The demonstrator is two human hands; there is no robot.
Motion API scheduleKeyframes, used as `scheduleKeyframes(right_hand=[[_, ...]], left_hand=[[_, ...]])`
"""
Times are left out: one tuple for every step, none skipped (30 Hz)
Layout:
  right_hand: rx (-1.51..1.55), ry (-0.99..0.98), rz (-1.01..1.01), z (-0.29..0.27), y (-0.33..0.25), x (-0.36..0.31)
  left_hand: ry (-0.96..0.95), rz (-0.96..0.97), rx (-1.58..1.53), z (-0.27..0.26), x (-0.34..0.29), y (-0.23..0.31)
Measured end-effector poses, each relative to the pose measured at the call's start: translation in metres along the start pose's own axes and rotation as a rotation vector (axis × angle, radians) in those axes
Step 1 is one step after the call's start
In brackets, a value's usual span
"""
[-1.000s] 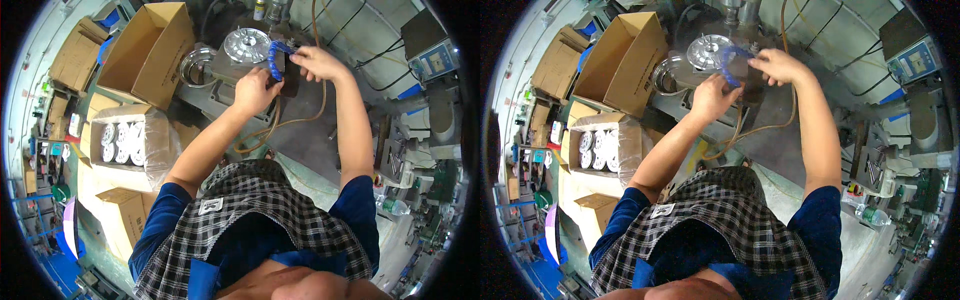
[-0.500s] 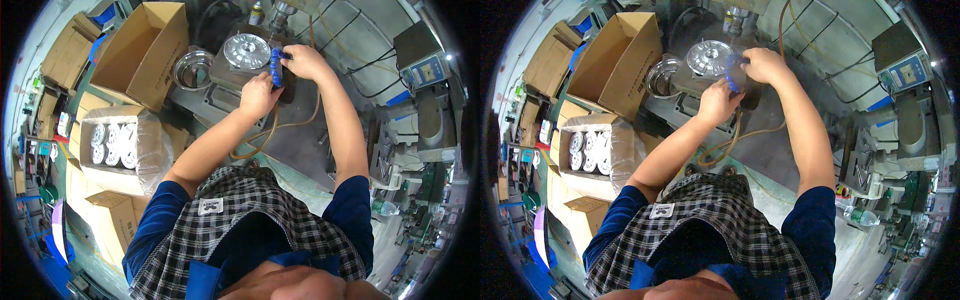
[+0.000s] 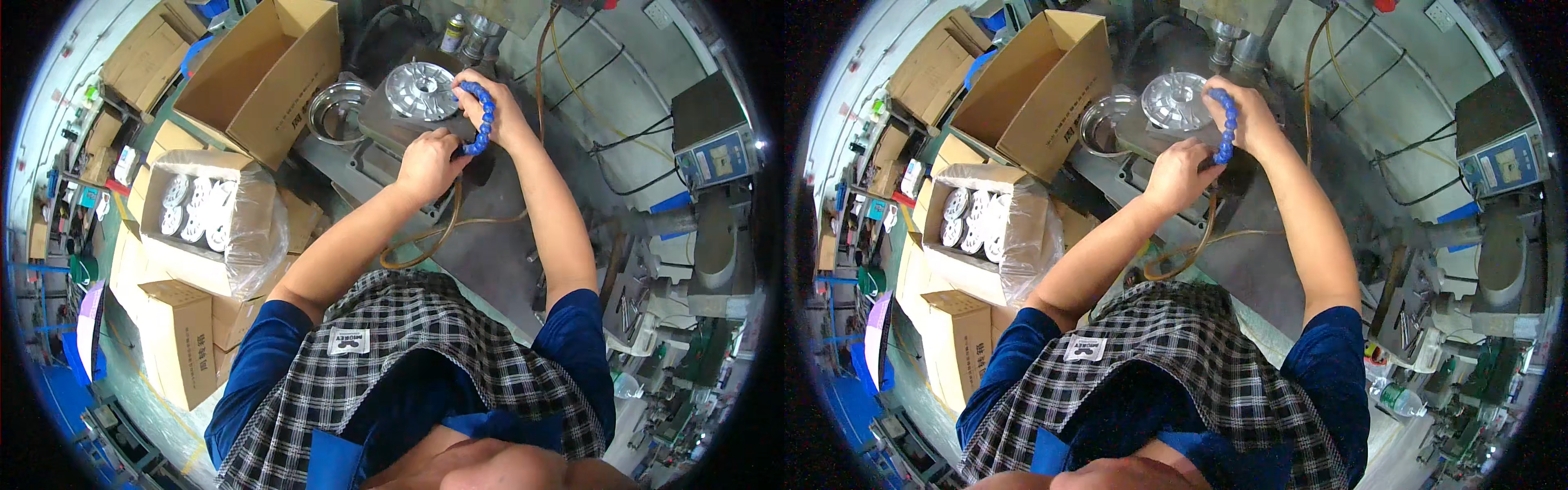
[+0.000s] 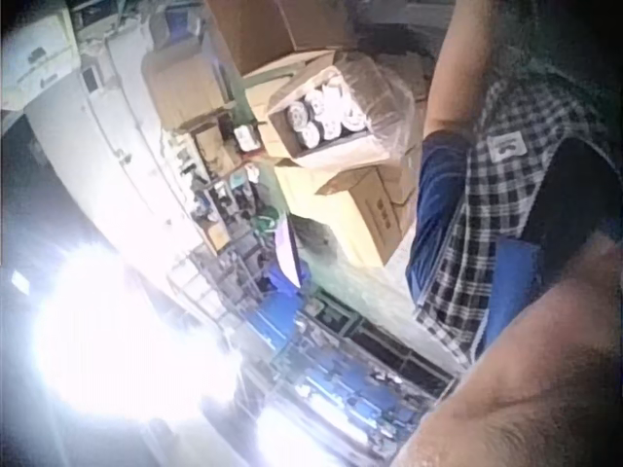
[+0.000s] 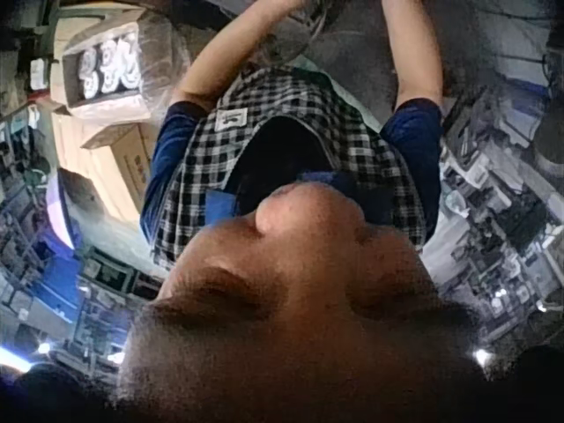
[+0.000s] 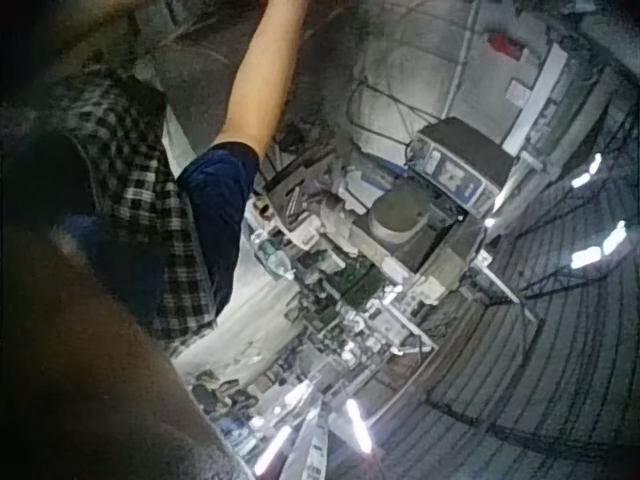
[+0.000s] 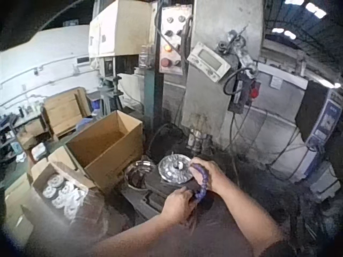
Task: The recorder puts on protective gloves and uses an air hose to clean or inspect cast metal parts at an industrial workstation.
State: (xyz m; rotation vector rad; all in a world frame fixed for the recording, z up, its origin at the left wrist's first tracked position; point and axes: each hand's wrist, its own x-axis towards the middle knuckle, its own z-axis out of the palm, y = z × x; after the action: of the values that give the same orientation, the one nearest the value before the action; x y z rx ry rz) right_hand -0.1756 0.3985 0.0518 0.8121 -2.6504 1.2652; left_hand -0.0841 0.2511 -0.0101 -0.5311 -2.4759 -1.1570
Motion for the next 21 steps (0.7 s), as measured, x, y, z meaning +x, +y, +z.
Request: scheduleKeyframes(right_hand=[[0.010, 0.018, -0.017, 0.000, -0.001, 0.000], [-0.006, 0.017, -0.043, -0.001, -0.002, 0.000], [-0.006, 0.012, -0.023, -0.001, -0.003, -0.001], [-0.010, 0.008, -0.007, -0.002, -0.003, -0.001], [-0.003, 0.003, -0.019, -0.002, -0.003, -0.002], [-0.019, -0.025, 0.021, -0.004, -0.004, -0.002], [-0.017, -0.034, 0.056, -0.004, -0.005, -0.004], [-0.014, -0.031, 0.052, -0.005, -0.006, -0.005], [-0.023, -0.028, 0.071, -0.005, -0.007, -0.006], [-0.035, -0.014, 0.035, -0.007, -0.008, -0.008], [-0.060, -0.001, 0.027, -0.008, -0.010, -0.010], [-0.084, 0.002, 0.034, -0.010, -0.010, -0.013], [-0.113, 0.032, 0.028, -0.013, -0.011, -0.016], [-0.140, 0.050, 0.039, -0.017, -0.011, -0.021], [-0.144, 0.067, 0.024, -0.020, -0.010, -0.027], [-0.219, 0.099, 0.050, -0.023, -0.009, -0.034], [-0.280, 0.141, 0.050, -0.026, -0.007, -0.040], [-0.240, 0.141, 0.113, -0.027, -0.005, -0.050], [-0.203, 0.142, 0.244, -0.027, -0.004, -0.060], [-0.200, 0.107, 0.247, -0.027, -0.003, -0.065], [-0.191, 0.060, 0.313, -0.024, -0.003, -0.075]], left_hand=[[0.011, 0.006, 0.028, 0.000, 0.000, 0.000], [-0.006, 0.002, 0.050, 0.001, 0.000, -0.001], [-0.024, -0.003, 0.069, 0.001, -0.001, -0.001], [-0.007, 0.005, 0.059, 0.001, -0.001, -0.002], [0.009, 0.014, 0.049, 0.002, -0.002, -0.002], [0.027, 0.024, 0.041, 0.002, -0.002, -0.003], [0.012, 0.015, 0.036, 0.001, -0.003, -0.003], [-0.002, 0.005, 0.030, 0.001, -0.003, -0.003], [-0.011, -0.009, 0.028, 0.000, -0.002, -0.003], [-0.019, 0.002, 0.033, -0.001, -0.002, -0.003], [-0.025, 0.010, 0.038, -0.003, -0.001, -0.003], [-0.040, 0.011, 0.043, -0.006, 0.000, -0.003], [-0.032, 0.039, 0.010, -0.009, 0.001, -0.004], [-0.034, 0.058, -0.024, -0.014, 0.003, -0.005], [-0.063, 0.062, -0.061, -0.018, 0.003, -0.006], [-0.082, 0.112, -0.038, -0.026, 0.004, -0.010], [-0.067, 0.114, -0.057, -0.032, 0.004, -0.012], [-0.127, 0.037, -0.089, -0.037, 0.005, -0.015], [-0.176, -0.037, -0.118, -0.041, 0.004, -0.018], [-0.181, 0.011, -0.098, -0.044, 0.006, -0.020], [-0.201, 0.047, -0.086, -0.045, 0.006, -0.022]])
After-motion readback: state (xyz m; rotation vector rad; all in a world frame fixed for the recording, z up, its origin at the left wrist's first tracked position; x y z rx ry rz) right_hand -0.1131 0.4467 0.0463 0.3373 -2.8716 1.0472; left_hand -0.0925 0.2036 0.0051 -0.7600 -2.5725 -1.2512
